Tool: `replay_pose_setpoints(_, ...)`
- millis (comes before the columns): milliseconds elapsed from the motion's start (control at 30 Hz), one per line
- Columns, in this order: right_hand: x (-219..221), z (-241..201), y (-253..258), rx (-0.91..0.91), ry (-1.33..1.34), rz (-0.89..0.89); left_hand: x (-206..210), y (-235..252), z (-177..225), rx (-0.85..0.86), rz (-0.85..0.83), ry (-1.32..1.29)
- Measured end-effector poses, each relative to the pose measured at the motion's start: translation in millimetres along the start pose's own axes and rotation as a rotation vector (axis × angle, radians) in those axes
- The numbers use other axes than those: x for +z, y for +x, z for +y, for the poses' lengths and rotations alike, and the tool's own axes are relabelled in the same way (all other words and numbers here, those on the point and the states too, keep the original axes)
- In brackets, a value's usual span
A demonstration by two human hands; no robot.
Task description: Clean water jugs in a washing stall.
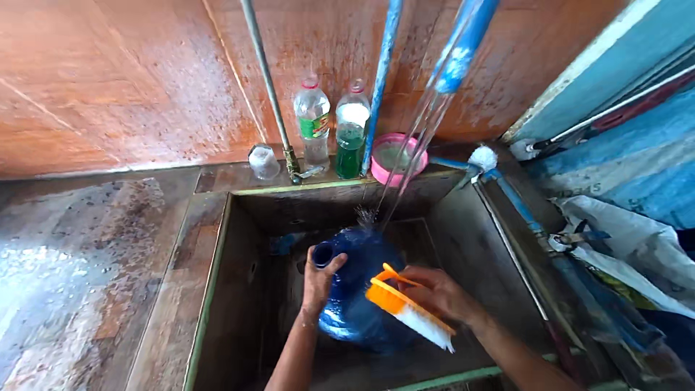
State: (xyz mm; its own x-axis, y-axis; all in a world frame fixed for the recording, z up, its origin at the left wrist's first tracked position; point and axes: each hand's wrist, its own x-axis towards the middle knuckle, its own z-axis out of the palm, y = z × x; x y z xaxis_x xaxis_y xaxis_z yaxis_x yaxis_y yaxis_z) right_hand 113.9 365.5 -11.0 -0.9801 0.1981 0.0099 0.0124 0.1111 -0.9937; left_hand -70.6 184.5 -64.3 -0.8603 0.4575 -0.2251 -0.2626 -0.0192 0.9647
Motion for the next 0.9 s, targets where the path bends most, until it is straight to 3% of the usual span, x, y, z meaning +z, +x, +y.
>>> replay_pose_setpoints(100,2,-10,8,0.151,0.195,-0.039,28,4,17,0.043,-0.280,0.198)
replay_pose_setpoints(167,2,-10,21,0.153,0.164,-0.085,37,18,21,0.036,-0.534,0.242)
replay_pose_setpoints(233,4,-4,40,0.119,0.072,-0.101,43,33,21,-0.019,-0.709,0.164)
replay_pose_setpoints(333,5,1,64,0.149,-0.031,-0.083,38,52,13,-0.114,-0.832,0.027)
replay_pose_setpoints(433,18,-10,70,0.281,-0.290,-0.084,23,67,16,-0.139,-0.720,0.133)
replay_pose_setpoints(500,25,-18,74,0.389,-0.422,-0.116,22,81,37,0.024,-0.496,0.450)
replay_pose_setpoints(567,31,-19,76,0.438,-0.492,-0.138,23,105,58,0.205,-0.171,0.794)
replay_pose_setpoints(633,34,-21,79,0.481,-0.553,-0.171,22,136,68,0.376,0.028,0.971)
replay_pose_setpoints(733,37,-23,82,0.515,-0.594,-0.196,30,164,69,0.364,-0.004,1.155)
replay_pose_setpoints(900,48,-27,84,0.516,-0.629,-0.257,32,165,71,0.263,-0.104,1.457)
